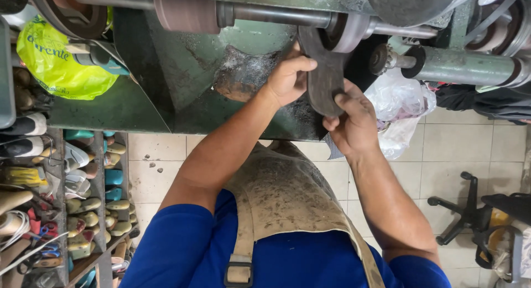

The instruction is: Grinding the edges of a shoe sole using a shoe repair machine

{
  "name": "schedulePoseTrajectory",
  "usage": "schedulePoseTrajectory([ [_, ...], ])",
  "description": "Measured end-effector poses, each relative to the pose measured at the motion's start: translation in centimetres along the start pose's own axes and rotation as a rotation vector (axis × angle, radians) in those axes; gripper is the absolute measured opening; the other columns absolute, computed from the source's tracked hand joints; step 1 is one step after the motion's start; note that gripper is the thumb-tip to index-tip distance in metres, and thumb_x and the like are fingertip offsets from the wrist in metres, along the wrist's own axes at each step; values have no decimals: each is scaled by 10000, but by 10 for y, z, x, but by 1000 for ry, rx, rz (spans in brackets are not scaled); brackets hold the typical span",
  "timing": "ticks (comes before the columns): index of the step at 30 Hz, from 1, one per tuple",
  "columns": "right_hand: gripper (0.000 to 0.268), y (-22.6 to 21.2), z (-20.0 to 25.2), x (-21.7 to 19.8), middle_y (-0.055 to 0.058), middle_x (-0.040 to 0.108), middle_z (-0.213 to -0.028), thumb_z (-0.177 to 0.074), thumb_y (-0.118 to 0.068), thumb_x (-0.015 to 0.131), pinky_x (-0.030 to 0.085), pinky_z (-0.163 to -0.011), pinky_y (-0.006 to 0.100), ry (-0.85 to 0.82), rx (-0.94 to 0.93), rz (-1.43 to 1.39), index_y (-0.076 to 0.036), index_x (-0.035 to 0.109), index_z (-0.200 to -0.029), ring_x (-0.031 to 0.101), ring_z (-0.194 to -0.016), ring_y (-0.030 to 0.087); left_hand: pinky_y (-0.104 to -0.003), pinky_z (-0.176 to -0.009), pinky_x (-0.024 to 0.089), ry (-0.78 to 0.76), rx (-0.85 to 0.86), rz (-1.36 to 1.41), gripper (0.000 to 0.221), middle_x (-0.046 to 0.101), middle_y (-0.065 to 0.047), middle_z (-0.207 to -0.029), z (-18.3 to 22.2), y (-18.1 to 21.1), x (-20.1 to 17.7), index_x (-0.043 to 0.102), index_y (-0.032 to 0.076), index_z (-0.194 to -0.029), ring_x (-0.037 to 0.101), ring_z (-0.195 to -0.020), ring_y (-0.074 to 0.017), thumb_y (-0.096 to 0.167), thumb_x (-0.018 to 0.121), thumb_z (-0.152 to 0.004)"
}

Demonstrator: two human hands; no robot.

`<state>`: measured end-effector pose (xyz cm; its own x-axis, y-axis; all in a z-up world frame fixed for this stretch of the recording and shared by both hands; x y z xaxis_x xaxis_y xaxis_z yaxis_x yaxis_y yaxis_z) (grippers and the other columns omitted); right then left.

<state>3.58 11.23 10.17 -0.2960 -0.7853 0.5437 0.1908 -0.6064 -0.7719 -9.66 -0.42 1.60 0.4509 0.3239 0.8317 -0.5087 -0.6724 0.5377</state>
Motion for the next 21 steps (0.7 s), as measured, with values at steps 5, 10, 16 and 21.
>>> schedulePoseTrajectory([
  [5,295,7,-39,0,54,556,-685,-889,-48,572,344,-373,202,72,13,14,-20,606,-1181,431,-396,81,-415,-757,530,79,49,74,260,627,-73,-955,-18,1,-10,565,124,-1089,619,-871,-253,32,589,-847],
  [10,205,9,-72,-4,18,494,-664,-853,-56,566,289,-374,202,76,31,37,-48,590,-1057,390,-411,63,-352,-697,505,117,50,99,103,682,-40,-816,-31,1,-19,657,85,-871,641,-752,-217,42,595,-800],
  [16,166,30,-96,-40,193,616,-675,-851,-47,606,397,-432,260,120,-52,-42,-43,672,-1003,503,-455,132,-455,-935,573,201,-41,213,428,722,-29,-1062,-45,-54,-73,663,238,-1160,707,-961,-251,44,631,-781],
  [21,326,16,-28,0,160,572,-709,-856,-36,567,420,-407,255,119,-113,74,22,626,-1171,492,-443,115,-480,-1008,546,110,29,23,675,659,-95,-1189,4,-25,-15,547,191,-1368,652,-1118,-276,-28,632,-735],
])
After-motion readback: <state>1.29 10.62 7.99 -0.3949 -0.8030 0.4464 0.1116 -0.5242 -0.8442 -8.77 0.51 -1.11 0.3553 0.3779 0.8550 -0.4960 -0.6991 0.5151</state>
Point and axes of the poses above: each hand's wrist, its own z-axis away from the middle knuckle, its own x-axis out of the palm, y = z × x, the point moved 1 cm from there along -z, towards the middle knuckle
